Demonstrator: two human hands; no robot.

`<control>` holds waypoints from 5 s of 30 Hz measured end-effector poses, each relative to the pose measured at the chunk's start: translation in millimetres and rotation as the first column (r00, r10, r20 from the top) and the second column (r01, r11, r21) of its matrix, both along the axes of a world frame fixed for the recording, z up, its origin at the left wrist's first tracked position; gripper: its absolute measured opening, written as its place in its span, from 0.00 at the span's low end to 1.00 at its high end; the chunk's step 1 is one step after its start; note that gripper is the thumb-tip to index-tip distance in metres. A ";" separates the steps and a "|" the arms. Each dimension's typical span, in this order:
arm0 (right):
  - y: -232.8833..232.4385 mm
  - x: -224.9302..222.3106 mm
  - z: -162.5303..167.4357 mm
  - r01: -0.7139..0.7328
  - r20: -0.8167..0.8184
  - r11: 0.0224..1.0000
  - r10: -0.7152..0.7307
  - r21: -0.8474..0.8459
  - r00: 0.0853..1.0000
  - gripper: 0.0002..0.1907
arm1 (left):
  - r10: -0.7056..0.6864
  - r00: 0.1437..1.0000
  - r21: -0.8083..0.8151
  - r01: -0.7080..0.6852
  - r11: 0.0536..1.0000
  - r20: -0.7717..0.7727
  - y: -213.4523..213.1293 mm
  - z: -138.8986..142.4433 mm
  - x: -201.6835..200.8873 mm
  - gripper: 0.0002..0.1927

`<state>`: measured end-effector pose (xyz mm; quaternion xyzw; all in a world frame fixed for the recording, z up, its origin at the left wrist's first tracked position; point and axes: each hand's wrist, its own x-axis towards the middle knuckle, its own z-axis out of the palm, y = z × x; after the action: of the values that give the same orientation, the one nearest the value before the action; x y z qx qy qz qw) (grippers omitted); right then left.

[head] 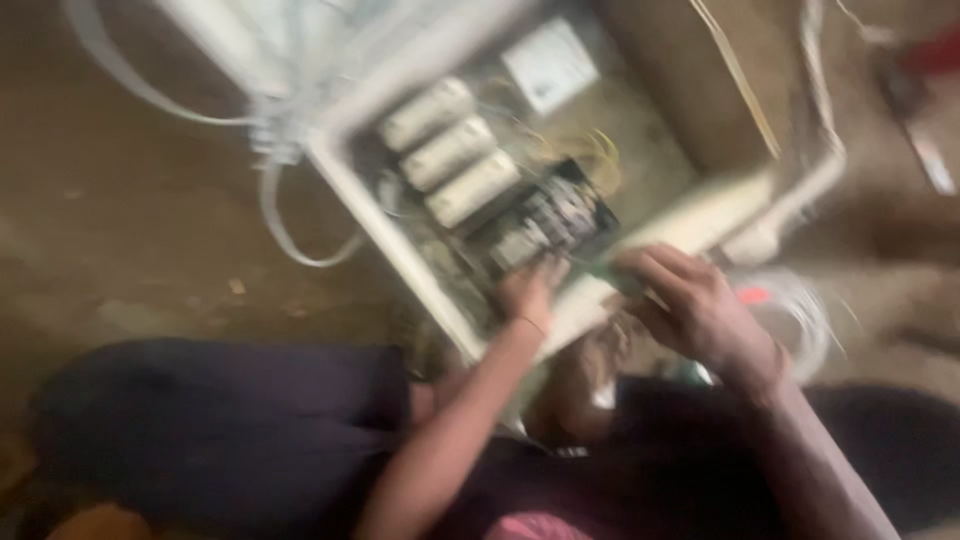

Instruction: The person sits on the ground assembling and wiring an electrical distribution box. They position a contactor-style component among breakers inside the box and use a green-handled screwdriver to tighten terminal screws on its wiring, working on the connections throughout the episode.

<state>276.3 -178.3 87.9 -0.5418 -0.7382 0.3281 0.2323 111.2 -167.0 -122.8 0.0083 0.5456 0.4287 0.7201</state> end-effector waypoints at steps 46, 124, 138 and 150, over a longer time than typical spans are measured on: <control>14.0 -5.3 12.0 0.042 0.085 0.997 -0.048 0.069 0.995 0.15 | -0.041 0.998 -0.013 0.041 0.999 -0.048 -19.1 -14.4 3.7 0.10; 26.4 -10.1 -3.9 0.323 0.021 0.946 -0.323 -0.019 0.946 0.16 | -0.207 0.973 -0.100 0.217 0.971 0.103 -24.6 9.7 -26.2 0.18; 52.8 -14.1 -22.0 0.271 0.105 0.962 -0.265 -0.039 0.958 0.15 | -0.337 0.939 -0.108 0.343 0.933 0.068 -18.8 11.5 -30.7 0.17; 56.9 -9.9 -27.9 0.381 0.051 0.923 -0.378 -0.060 0.924 0.16 | -0.307 0.333 0.128 0.835 0.535 -0.891 46.7 58.4 -50.7 0.09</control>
<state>266.4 -121.4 60.1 -0.6883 -0.6120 0.2916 0.2582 60.5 -120.3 -64.5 0.6165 0.5967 0.2152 0.4664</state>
